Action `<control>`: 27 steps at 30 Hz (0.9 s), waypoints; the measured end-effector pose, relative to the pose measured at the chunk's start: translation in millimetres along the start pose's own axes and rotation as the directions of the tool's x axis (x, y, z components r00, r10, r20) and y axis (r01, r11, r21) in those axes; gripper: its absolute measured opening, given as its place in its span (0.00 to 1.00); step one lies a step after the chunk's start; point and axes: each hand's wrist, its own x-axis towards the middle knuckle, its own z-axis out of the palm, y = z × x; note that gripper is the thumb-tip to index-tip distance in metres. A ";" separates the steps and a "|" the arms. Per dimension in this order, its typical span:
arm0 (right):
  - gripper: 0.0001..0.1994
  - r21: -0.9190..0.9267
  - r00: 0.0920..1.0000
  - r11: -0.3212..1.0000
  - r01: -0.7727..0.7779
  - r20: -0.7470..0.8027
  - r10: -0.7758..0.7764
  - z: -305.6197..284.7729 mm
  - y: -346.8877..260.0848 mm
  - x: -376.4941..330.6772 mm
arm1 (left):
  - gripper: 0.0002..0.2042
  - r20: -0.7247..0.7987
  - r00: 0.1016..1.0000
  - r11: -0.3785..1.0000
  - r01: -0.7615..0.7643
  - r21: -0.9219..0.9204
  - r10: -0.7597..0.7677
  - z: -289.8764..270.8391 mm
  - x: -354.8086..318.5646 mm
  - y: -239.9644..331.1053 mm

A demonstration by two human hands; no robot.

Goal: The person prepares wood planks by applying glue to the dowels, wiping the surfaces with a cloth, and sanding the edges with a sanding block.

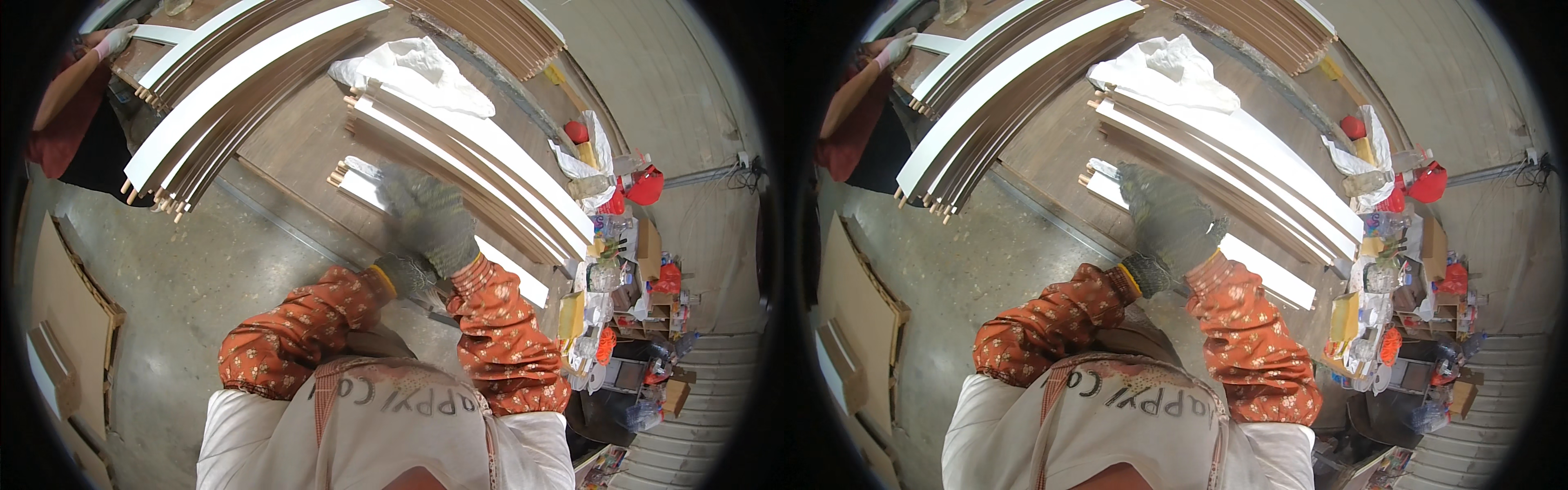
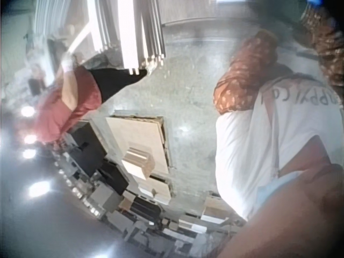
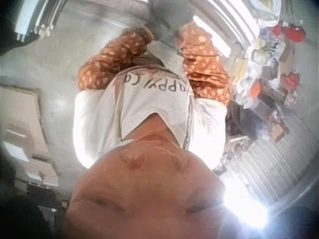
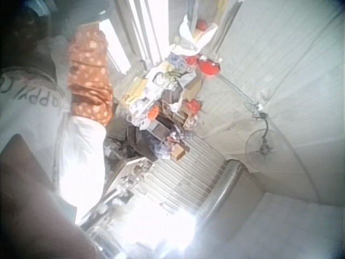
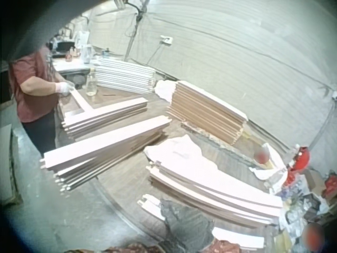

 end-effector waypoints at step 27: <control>0.14 -0.092 0.976 0.982 0.166 -0.127 -0.177 7.9 4.6 0.0 | 0.24 -0.015 1.000 0.994 0.006 0.108 -0.004 -15.2 0.3 1.4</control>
